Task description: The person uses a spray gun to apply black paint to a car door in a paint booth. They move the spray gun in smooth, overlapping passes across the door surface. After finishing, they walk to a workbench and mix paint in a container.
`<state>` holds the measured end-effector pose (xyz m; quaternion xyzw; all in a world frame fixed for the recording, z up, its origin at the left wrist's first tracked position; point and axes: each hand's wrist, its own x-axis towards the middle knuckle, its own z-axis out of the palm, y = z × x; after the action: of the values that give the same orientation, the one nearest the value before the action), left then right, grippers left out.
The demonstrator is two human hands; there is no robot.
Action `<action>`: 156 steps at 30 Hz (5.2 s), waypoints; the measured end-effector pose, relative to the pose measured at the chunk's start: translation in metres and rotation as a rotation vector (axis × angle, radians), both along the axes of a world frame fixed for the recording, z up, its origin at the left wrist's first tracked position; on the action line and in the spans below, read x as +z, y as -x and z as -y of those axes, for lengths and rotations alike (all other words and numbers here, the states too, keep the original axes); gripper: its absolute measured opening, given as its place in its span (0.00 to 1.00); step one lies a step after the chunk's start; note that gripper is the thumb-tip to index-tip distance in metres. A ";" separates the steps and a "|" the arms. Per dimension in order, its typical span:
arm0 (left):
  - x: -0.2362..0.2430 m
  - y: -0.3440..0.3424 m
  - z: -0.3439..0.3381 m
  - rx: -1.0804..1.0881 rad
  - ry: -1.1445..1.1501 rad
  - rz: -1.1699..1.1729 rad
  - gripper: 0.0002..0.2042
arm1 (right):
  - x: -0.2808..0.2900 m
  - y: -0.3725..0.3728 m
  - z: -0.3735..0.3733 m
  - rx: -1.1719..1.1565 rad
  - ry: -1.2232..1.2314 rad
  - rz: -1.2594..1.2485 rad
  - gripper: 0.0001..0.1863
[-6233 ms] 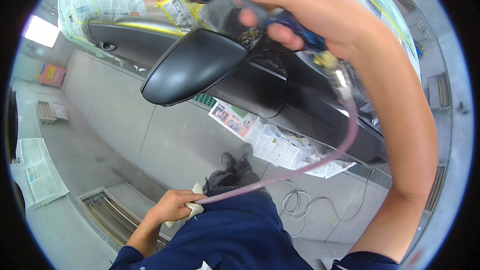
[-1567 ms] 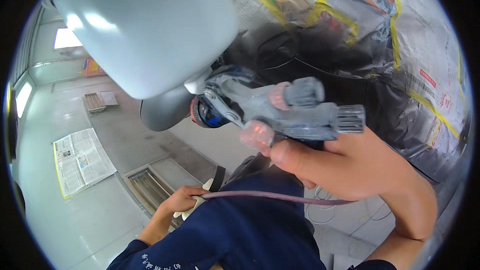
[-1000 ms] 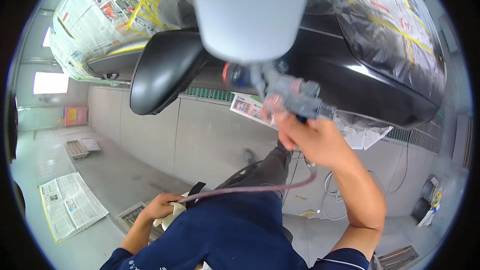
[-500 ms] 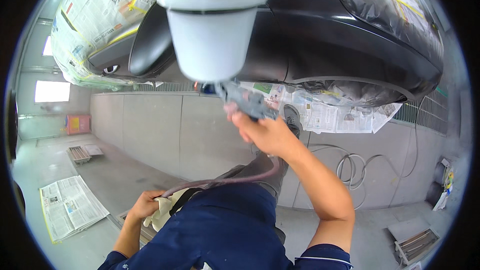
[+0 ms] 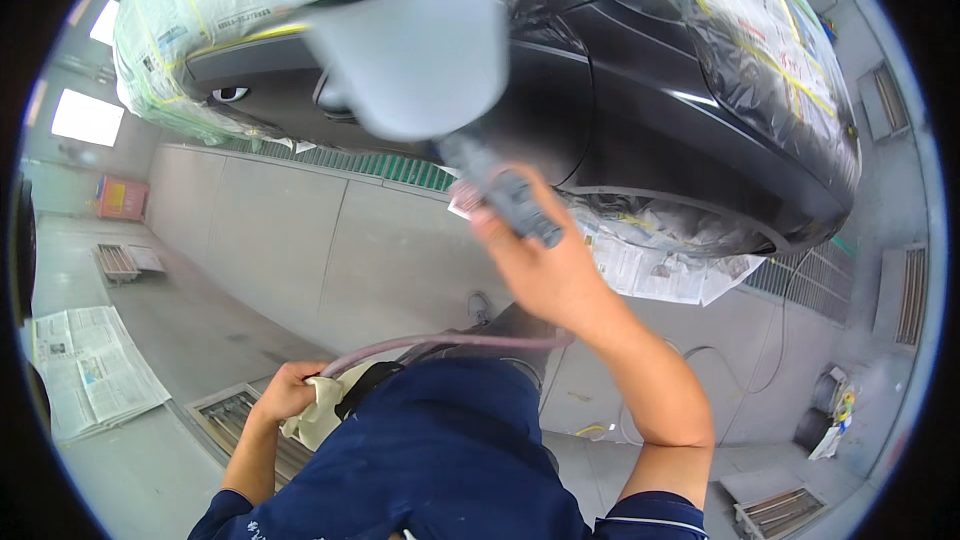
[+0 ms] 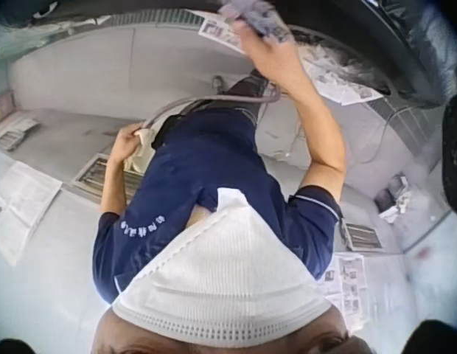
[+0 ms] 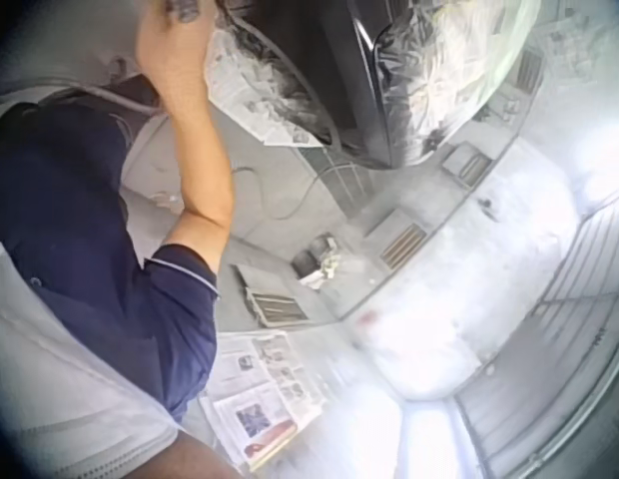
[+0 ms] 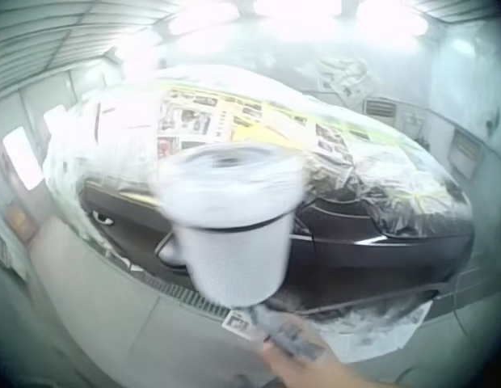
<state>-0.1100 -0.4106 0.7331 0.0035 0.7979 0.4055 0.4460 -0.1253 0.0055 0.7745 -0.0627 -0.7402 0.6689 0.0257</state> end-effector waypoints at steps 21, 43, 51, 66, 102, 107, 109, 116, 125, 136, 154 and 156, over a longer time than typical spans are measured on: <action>-0.023 0.005 -0.011 0.023 -0.297 -0.050 0.18 | 0.117 0.048 0.025 0.033 -0.357 0.069 0.15; 0.005 0.047 -0.090 -0.231 -0.015 -0.103 0.17 | -0.030 -0.012 -0.091 -0.573 0.220 0.105 0.14; -0.005 0.037 -0.092 -0.185 0.008 -0.095 0.17 | -0.021 -0.028 -0.103 -0.765 0.154 0.089 0.14; -0.005 0.070 -0.051 -0.191 0.142 -0.119 0.15 | -0.036 0.001 -0.036 -0.709 0.091 -0.165 0.17; 0.016 0.160 -0.032 -0.662 -0.355 0.175 0.17 | 0.120 0.172 -0.181 -0.740 -0.208 0.347 0.14; 0.010 0.137 -0.052 -0.733 -0.386 0.108 0.17 | 0.116 0.200 -0.222 -0.613 -0.302 0.507 0.15; 0.002 0.129 -0.056 -0.769 -0.418 0.066 0.17 | 0.122 0.203 -0.236 -0.648 -0.514 0.562 0.18; -0.002 0.121 -0.076 -0.842 -0.439 -0.001 0.22 | 0.116 0.164 -0.275 -0.857 -0.765 0.569 0.23; 0.009 0.134 -0.086 -0.852 -0.333 -0.086 0.19 | 0.125 0.147 -0.242 -0.659 -0.241 0.039 0.17; 0.005 0.152 -0.065 -0.832 -0.143 -0.147 0.18 | 0.037 0.009 -0.238 -1.093 0.072 0.159 0.19; -0.010 0.165 -0.045 -1.138 -0.049 -0.328 0.19 | -0.047 -0.047 -0.098 -0.920 0.031 0.198 0.17; -0.027 0.169 -0.038 -1.157 -0.015 -0.350 0.20 | -0.074 -0.069 -0.089 -1.085 -0.053 0.160 0.17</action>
<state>-0.2794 -0.3725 0.7059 0.5068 0.7250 0.0962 0.4563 -0.0563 0.0948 0.7005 -0.4855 -0.6178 0.5340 0.3120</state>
